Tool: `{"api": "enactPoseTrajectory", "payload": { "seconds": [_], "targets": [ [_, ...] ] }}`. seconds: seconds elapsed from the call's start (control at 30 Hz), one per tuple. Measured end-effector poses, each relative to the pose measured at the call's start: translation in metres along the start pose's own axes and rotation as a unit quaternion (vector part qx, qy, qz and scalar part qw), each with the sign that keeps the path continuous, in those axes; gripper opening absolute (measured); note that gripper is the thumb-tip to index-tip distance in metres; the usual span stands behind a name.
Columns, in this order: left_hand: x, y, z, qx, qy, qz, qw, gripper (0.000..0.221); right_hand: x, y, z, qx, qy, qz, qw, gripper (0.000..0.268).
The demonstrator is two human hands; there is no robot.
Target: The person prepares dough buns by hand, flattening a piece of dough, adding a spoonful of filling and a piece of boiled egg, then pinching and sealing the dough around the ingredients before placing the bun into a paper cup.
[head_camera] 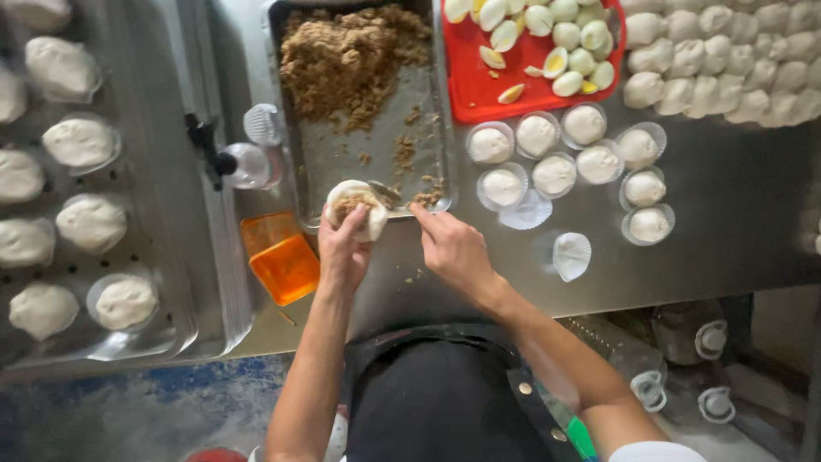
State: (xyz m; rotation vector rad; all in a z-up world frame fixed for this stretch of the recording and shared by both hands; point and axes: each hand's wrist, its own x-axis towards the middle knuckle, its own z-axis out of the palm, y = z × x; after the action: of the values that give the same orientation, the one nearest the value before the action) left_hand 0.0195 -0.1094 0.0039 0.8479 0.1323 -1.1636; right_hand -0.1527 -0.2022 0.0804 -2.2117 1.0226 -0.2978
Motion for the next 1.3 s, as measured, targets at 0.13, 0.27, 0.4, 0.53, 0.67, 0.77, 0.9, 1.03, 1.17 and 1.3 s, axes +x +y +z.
{"api": "enactPoseTrajectory", "payload": {
  "seconds": [0.13,0.27,0.4,0.53,0.67,0.77,0.9,1.03,1.17,1.3],
  "targets": [
    [0.011,-0.005,-0.006,0.009,0.004,0.003,1.000,0.038,0.018,0.046,0.023,-0.023,0.035,-0.099,0.994,0.033],
    [0.007,0.006,0.000,-0.039,0.011,-0.024,0.999,0.031,0.069,0.113,0.012,0.114,0.085,-0.090,0.986,0.014],
    [0.006,0.004,-0.007,-0.032,0.020,-0.040,0.998,0.030,0.146,0.209,-0.031,-0.143,0.166,0.178,0.959,0.029],
    [0.009,-0.009,-0.001,0.041,0.032,-0.054,0.997,0.033,0.171,0.237,-0.037,-0.258,0.130,0.194,0.937,0.031],
    [0.015,-0.012,0.014,0.035,0.014,-0.084,0.996,0.031,0.178,0.235,-0.021,-0.202,0.126,0.170,0.956,0.031],
    [0.023,-0.012,0.025,-0.010,0.006,-0.094,0.995,0.033,0.179,0.238,-0.011,-0.164,0.094,0.143,0.972,0.029],
    [0.026,-0.015,0.027,0.022,-0.002,-0.088,0.996,0.034,0.176,0.241,-0.020,-0.076,0.105,0.044,0.991,0.018],
    [0.030,-0.022,0.023,0.014,-0.010,-0.074,0.997,0.034,0.157,0.177,-0.038,0.158,0.043,0.006,0.987,0.015],
    [0.036,-0.034,0.023,0.004,-0.008,-0.084,0.996,0.036,0.106,0.073,-0.030,0.119,-0.027,-0.012,0.992,0.016],
    [0.027,-0.036,0.026,-0.027,-0.057,-0.079,0.995,0.040,0.075,-0.005,-0.023,0.040,-0.047,-0.190,0.980,0.025]
  ]
}}
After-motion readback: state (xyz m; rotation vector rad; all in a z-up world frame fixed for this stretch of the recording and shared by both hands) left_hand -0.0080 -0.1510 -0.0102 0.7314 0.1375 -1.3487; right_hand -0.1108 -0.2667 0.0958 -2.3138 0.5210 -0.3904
